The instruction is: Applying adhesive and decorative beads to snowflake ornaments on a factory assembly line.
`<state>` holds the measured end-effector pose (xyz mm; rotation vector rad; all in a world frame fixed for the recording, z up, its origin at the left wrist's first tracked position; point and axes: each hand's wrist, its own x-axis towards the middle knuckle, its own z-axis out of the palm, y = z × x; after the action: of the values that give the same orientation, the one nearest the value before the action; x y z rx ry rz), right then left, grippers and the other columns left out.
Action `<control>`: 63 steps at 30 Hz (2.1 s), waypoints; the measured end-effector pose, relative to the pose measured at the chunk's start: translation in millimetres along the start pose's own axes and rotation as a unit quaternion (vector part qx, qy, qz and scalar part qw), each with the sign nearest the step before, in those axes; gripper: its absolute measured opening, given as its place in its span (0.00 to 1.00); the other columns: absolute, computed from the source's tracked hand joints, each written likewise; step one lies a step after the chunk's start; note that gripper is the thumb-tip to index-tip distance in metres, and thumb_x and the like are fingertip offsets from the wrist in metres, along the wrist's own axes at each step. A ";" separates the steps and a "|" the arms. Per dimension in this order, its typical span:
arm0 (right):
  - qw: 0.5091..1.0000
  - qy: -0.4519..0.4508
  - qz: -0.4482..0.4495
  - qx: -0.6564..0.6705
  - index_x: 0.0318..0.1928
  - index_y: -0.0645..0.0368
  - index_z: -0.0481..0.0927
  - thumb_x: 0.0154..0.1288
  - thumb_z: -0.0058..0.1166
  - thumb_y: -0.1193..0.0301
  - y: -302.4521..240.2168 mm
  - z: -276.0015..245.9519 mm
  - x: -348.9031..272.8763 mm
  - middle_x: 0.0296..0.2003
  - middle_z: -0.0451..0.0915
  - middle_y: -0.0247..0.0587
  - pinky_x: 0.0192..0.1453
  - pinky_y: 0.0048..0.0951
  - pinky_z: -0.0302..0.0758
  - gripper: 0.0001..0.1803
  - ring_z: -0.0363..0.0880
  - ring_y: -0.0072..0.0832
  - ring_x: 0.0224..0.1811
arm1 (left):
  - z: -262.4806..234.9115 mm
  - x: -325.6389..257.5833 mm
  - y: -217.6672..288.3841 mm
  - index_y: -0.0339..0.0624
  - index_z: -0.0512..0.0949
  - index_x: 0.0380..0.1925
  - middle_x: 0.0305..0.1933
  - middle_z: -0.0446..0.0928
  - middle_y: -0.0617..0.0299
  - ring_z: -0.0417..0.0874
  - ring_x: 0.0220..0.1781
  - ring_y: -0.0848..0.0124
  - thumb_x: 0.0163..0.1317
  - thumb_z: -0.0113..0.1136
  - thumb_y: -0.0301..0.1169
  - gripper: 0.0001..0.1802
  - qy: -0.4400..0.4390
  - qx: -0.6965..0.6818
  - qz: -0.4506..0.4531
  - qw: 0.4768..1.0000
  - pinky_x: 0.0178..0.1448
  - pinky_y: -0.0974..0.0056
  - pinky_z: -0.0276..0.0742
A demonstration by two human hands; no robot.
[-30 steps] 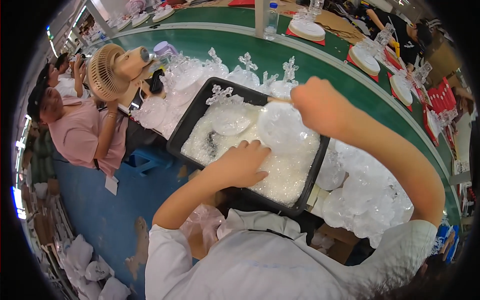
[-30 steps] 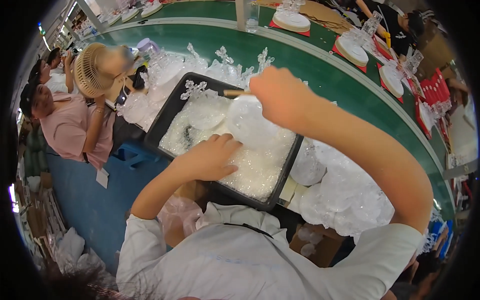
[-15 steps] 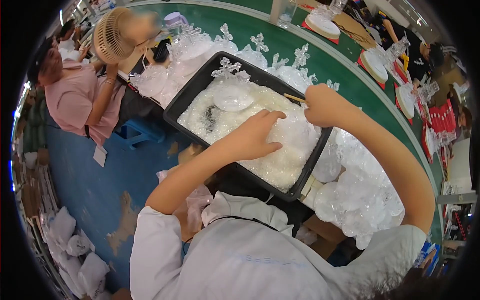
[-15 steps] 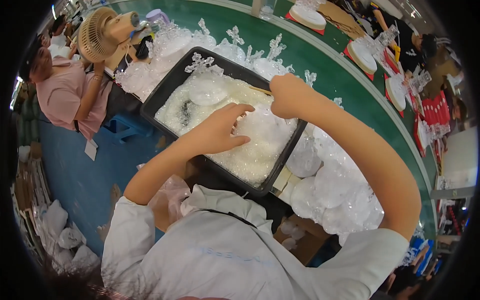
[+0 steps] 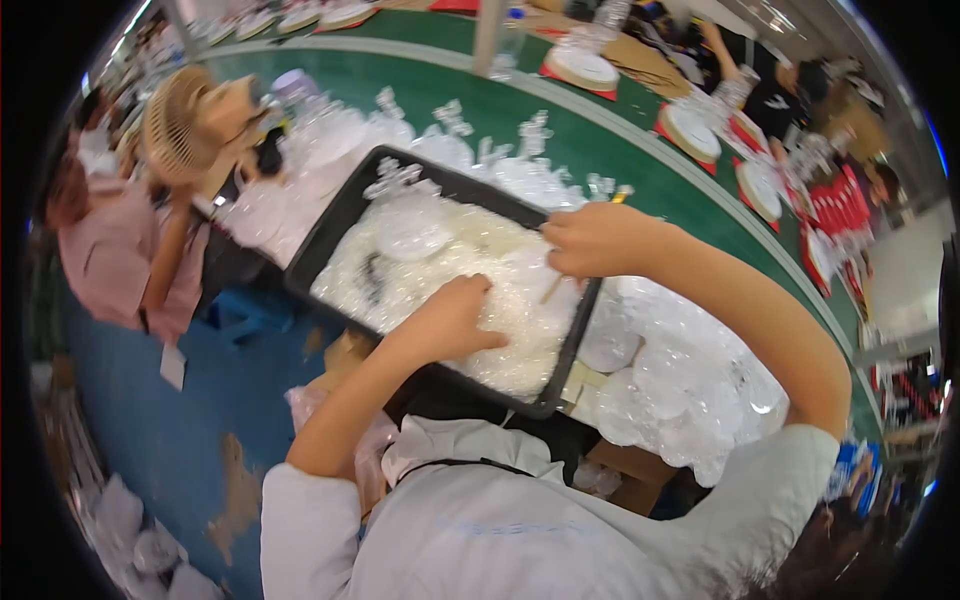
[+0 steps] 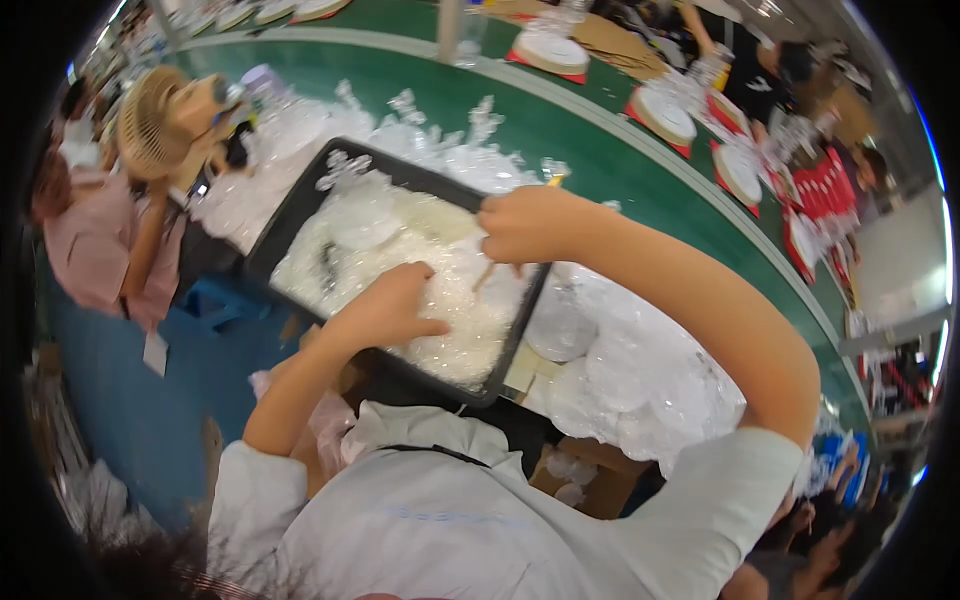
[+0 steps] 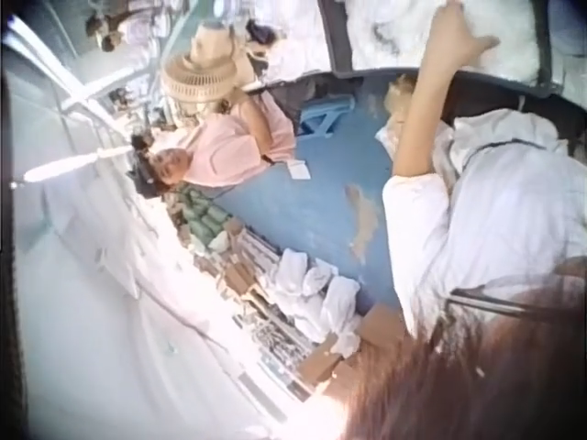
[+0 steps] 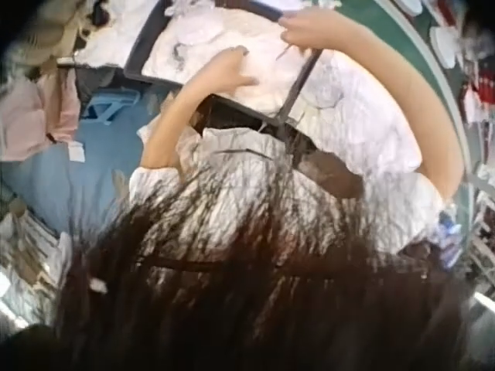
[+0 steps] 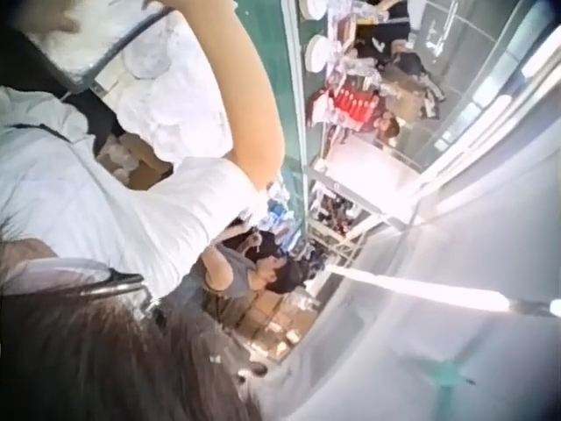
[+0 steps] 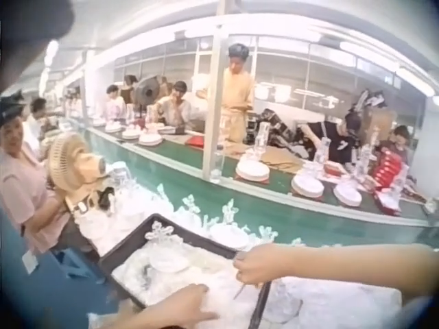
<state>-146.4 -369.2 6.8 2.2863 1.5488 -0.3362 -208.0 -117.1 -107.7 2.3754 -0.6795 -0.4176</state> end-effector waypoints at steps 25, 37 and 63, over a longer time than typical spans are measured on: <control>0.963 0.123 0.156 0.184 0.46 0.59 0.85 0.61 0.63 0.56 -55.4 16.8 46.1 0.39 0.88 0.51 0.41 0.50 0.84 0.21 0.88 0.53 0.41 | -2.7 -7.3 15.2 0.30 0.68 0.68 0.64 0.76 0.37 0.76 0.68 0.47 0.51 0.78 0.28 0.45 0.084 -0.105 0.079 0.988 0.73 0.55 0.67; 0.860 0.087 0.288 0.412 0.66 0.63 0.70 0.61 0.58 0.71 -66.2 -18.6 37.1 0.41 0.84 0.66 0.47 0.52 0.81 0.32 0.85 0.58 0.44 | 16.9 -9.0 22.0 0.37 0.59 0.76 0.59 0.79 0.45 0.83 0.57 0.56 0.55 0.78 0.33 0.51 0.027 -0.187 -0.060 0.980 0.57 0.56 0.80; 0.960 0.229 0.083 -0.141 0.20 0.49 0.84 0.48 0.64 0.68 -22.0 9.9 19.8 0.19 0.83 0.33 0.26 0.38 0.79 0.03 0.85 0.35 0.23 | -3.0 -4.2 11.7 0.33 0.70 0.62 0.50 0.80 0.47 0.82 0.44 0.65 0.64 0.69 0.32 0.30 0.149 -0.238 0.014 0.960 0.46 0.61 0.81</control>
<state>-159.5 -349.2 -13.4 2.3395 1.4671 0.4633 -214.3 -121.1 -97.4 1.9121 -0.4140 -0.1763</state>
